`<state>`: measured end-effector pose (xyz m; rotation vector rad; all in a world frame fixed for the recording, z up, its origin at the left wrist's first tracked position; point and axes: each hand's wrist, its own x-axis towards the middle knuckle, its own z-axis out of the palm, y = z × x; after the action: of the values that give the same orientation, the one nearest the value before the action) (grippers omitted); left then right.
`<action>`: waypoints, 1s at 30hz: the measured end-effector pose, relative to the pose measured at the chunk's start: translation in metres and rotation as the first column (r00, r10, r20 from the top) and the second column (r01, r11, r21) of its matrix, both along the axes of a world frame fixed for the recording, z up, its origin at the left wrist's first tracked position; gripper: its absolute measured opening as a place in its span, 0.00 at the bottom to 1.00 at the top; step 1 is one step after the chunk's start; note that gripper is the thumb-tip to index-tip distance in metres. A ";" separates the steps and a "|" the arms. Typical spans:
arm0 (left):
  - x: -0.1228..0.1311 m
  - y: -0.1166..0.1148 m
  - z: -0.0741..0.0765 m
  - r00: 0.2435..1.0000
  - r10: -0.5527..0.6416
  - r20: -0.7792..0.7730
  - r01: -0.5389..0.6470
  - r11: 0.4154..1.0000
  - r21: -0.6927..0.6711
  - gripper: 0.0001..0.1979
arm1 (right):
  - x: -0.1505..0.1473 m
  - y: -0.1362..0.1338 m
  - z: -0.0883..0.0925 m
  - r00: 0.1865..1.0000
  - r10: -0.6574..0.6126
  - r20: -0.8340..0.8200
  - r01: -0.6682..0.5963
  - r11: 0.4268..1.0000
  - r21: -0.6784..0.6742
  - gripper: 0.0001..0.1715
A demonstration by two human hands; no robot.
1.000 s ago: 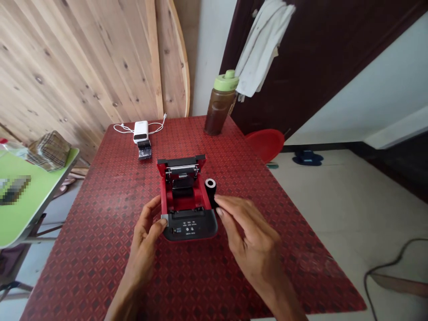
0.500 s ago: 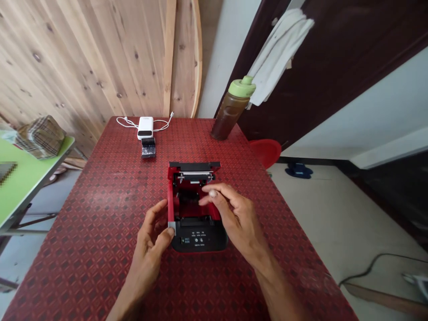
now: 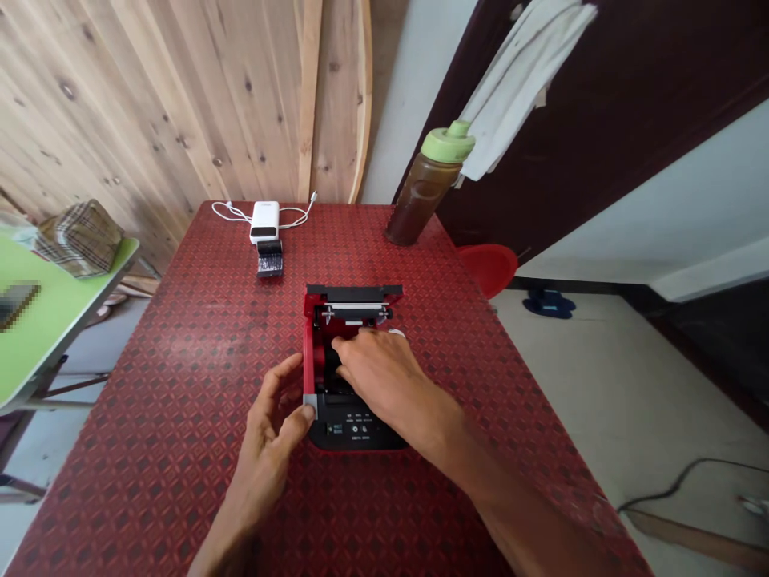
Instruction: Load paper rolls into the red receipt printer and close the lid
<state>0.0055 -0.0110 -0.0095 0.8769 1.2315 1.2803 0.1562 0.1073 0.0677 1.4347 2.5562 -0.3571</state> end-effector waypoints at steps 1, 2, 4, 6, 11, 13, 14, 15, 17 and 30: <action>0.000 0.000 0.000 1.000 0.006 -0.001 -0.006 1.000 -0.001 0.29 | 0.000 0.002 0.000 1.000 0.006 0.009 -0.006 1.000 -0.004 0.12; 0.000 0.000 0.000 1.000 0.011 -0.002 -0.011 1.000 -0.003 0.29 | 0.000 0.003 -0.001 1.000 0.010 0.014 -0.010 1.000 -0.007 0.13; 0.000 0.000 0.000 1.000 0.018 -0.012 -0.018 1.000 -0.010 0.30 | 0.001 0.004 0.001 1.000 0.013 0.017 -0.013 1.000 -0.012 0.13; 0.000 -0.001 0.000 0.999 0.018 -0.028 -0.018 1.000 -0.017 0.30 | 0.004 0.003 0.004 1.000 0.000 0.010 0.000 1.000 -0.010 0.12; -0.002 -0.001 -0.001 0.997 0.031 -0.072 -0.032 0.999 -0.010 0.31 | 0.014 -0.010 0.016 0.996 -0.080 -0.039 0.081 0.996 0.027 0.12; -0.003 0.000 -0.001 0.996 0.030 -0.079 -0.032 0.999 -0.018 0.32 | 0.027 -0.018 0.018 0.979 -0.085 -0.184 0.104 0.989 0.100 0.07; -0.003 0.000 -0.001 0.997 0.027 -0.074 -0.029 0.999 -0.025 0.32 | 0.036 -0.022 0.019 0.949 -0.067 -0.308 0.117 0.982 0.147 0.05; -0.004 0.000 -0.001 0.998 0.023 -0.066 -0.025 0.999 -0.035 0.32 | 0.048 -0.027 0.018 0.892 -0.038 -0.450 0.138 0.972 0.191 0.02; -0.004 0.000 -0.001 0.998 0.024 -0.057 -0.027 0.998 -0.060 0.33 | 0.077 -0.035 0.013 0.704 0.026 -0.710 0.181 0.960 0.215 0.06; -0.001 -0.001 0.000 0.992 0.102 -0.079 -0.112 0.985 -0.134 0.35 | 0.140 -0.101 -0.069 0.471 -0.385 -0.793 0.385 0.899 -0.208 0.12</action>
<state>0.0046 -0.0122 -0.0092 0.7701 1.4236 1.2405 0.2963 0.0062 -0.0015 2.2637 2.7616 -1.4271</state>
